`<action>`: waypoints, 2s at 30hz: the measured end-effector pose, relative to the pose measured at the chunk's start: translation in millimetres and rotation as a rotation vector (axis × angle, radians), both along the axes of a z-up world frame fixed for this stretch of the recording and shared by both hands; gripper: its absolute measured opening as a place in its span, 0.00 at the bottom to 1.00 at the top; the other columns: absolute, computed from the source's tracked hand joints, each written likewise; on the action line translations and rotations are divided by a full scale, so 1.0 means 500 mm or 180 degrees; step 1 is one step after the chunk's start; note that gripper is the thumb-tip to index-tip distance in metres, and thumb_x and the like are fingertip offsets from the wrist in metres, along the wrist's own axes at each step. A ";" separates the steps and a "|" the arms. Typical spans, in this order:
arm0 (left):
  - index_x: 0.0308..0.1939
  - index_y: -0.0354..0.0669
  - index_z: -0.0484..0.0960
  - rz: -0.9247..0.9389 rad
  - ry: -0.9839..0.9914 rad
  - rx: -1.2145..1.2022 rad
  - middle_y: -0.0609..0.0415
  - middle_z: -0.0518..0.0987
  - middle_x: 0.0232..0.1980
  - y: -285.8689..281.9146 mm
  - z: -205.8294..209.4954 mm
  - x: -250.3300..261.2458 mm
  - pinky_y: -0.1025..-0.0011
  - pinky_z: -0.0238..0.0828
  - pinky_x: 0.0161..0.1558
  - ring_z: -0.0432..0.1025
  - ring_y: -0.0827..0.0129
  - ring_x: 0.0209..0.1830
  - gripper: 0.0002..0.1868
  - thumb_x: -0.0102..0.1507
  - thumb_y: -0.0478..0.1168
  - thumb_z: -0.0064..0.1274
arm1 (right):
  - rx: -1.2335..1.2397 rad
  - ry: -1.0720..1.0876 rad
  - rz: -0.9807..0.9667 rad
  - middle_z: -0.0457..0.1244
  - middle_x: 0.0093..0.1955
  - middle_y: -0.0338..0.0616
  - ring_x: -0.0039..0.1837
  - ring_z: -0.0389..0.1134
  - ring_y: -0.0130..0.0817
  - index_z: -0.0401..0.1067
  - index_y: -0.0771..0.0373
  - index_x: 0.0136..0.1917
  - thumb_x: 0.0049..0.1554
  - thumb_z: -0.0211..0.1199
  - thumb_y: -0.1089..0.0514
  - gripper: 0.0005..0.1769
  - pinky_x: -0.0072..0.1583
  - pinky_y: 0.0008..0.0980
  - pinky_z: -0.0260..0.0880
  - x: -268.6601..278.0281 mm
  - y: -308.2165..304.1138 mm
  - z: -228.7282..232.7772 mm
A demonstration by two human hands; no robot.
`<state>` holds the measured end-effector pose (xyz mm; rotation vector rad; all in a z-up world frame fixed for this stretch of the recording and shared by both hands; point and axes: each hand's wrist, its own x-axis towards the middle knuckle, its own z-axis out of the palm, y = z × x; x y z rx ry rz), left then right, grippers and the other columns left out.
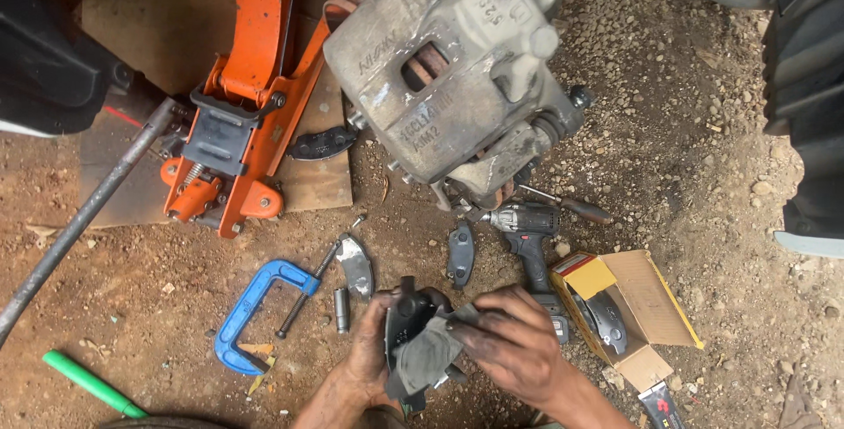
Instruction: The person replaces brake pads on a vehicle by removing the old pads from the caliper, applying lubricant to the new pads, and installing them back into the assembly using various tools.
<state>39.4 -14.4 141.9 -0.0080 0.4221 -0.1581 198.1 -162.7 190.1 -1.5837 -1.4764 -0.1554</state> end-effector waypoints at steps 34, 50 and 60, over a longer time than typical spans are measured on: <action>0.61 0.34 0.76 0.2884 0.0812 0.1817 0.33 0.82 0.55 -0.049 0.033 0.051 0.49 0.75 0.57 0.77 0.42 0.56 0.26 0.68 0.51 0.44 | -0.1643 -0.1044 -0.0085 0.61 0.62 0.49 0.57 0.62 0.38 0.66 0.64 0.70 0.55 0.74 0.50 0.35 0.47 0.31 0.76 -0.084 -0.040 -0.041; 0.38 0.44 0.72 0.1571 0.0552 0.1611 0.52 0.74 0.35 -0.014 0.044 0.046 0.55 0.70 0.51 0.70 0.64 0.35 0.16 0.64 0.52 0.55 | -0.1268 -0.0190 0.0438 0.64 0.66 0.53 0.65 0.67 0.49 0.68 0.61 0.65 0.61 0.70 0.47 0.25 0.58 0.49 0.69 -0.063 -0.002 0.031; 0.32 0.49 0.72 0.0137 0.0852 0.2226 0.57 0.70 0.31 -0.017 0.063 0.042 0.61 0.66 0.45 0.65 0.67 0.34 0.38 0.62 0.78 0.28 | -0.1422 0.0184 0.0702 0.65 0.56 0.49 0.51 0.71 0.43 0.72 0.65 0.63 0.62 0.70 0.58 0.19 0.51 0.39 0.78 -0.031 0.045 0.132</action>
